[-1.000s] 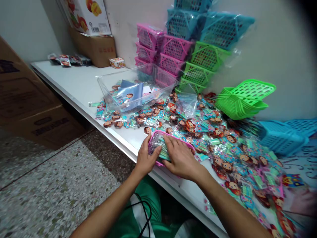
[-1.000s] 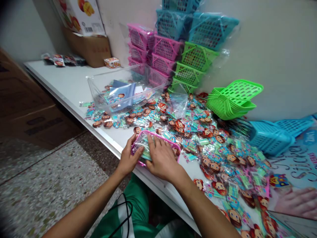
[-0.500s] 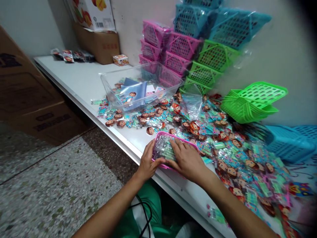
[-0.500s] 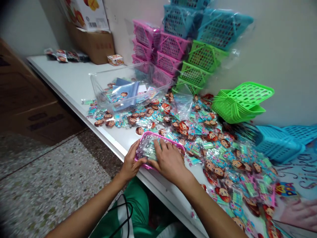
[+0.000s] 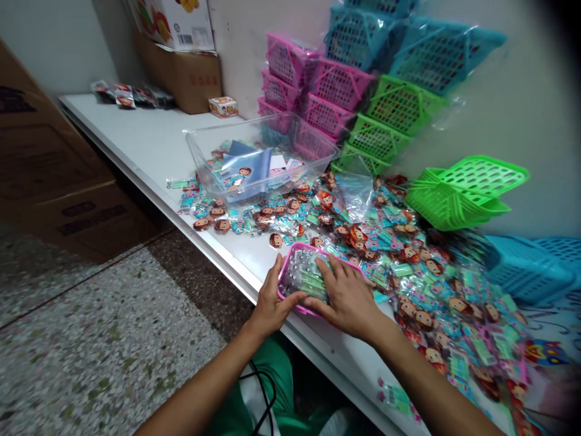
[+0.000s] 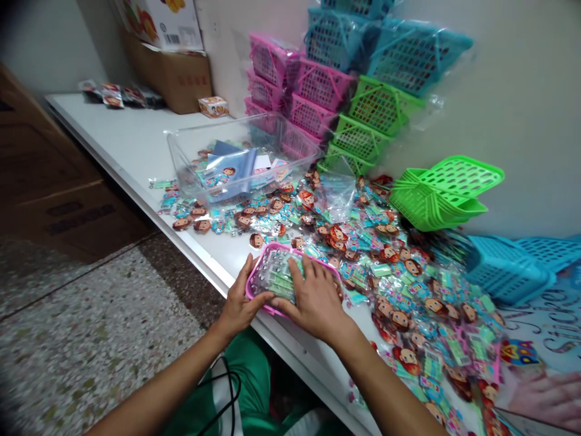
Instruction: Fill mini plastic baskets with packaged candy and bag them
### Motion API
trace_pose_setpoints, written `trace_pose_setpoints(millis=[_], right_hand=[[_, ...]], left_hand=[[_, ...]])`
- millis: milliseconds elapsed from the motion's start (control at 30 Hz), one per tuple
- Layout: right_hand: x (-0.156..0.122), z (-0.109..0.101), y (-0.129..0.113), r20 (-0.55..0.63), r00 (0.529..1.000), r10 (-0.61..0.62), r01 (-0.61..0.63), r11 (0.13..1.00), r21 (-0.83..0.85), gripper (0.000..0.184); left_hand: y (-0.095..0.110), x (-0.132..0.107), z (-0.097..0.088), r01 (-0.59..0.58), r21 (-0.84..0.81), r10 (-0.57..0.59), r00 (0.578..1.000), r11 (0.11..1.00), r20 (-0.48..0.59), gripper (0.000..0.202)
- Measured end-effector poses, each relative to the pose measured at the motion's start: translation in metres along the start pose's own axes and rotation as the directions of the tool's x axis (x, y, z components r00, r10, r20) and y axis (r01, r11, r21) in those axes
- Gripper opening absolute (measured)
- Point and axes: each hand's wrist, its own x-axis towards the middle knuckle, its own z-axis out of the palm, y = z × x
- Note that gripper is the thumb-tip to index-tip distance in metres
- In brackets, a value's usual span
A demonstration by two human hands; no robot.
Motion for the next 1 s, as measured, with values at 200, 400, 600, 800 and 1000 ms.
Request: trace_pose_setpoints(millis=[200,400,600,800,1000], right_hand=[[0.006,0.001,0.002,0.010,0.997,-0.081,0.079,0.990,0.115,0.082],[0.008,0.007,0.004,-0.023,0.998,-0.066,0.069,0.986,0.150,0.069],[0.007,0.003,0.000,0.064,0.995,-0.079,0.068,0.984,0.165,0.070],[0.007,0.013,-0.006,-0.012,0.997,0.070,-0.069,0.995,0.079,0.061],[0.012,0.010,-0.011,-0.008,0.997,0.082,-0.081,0.995,0.066,0.059]], left_hand=[[0.007,0.001,0.000,-0.069,0.054,0.068,0.998,0.996,0.005,0.052],[0.003,-0.001,0.000,-0.023,0.020,0.022,0.999,1.000,0.025,0.065],[0.000,0.001,-0.002,-0.128,0.133,0.116,0.989,0.983,0.095,0.062],[-0.001,-0.002,0.000,-0.102,0.165,0.093,0.994,0.981,0.064,0.062],[-0.005,-0.003,-0.001,-0.149,0.155,0.146,0.989,0.977,0.030,0.054]])
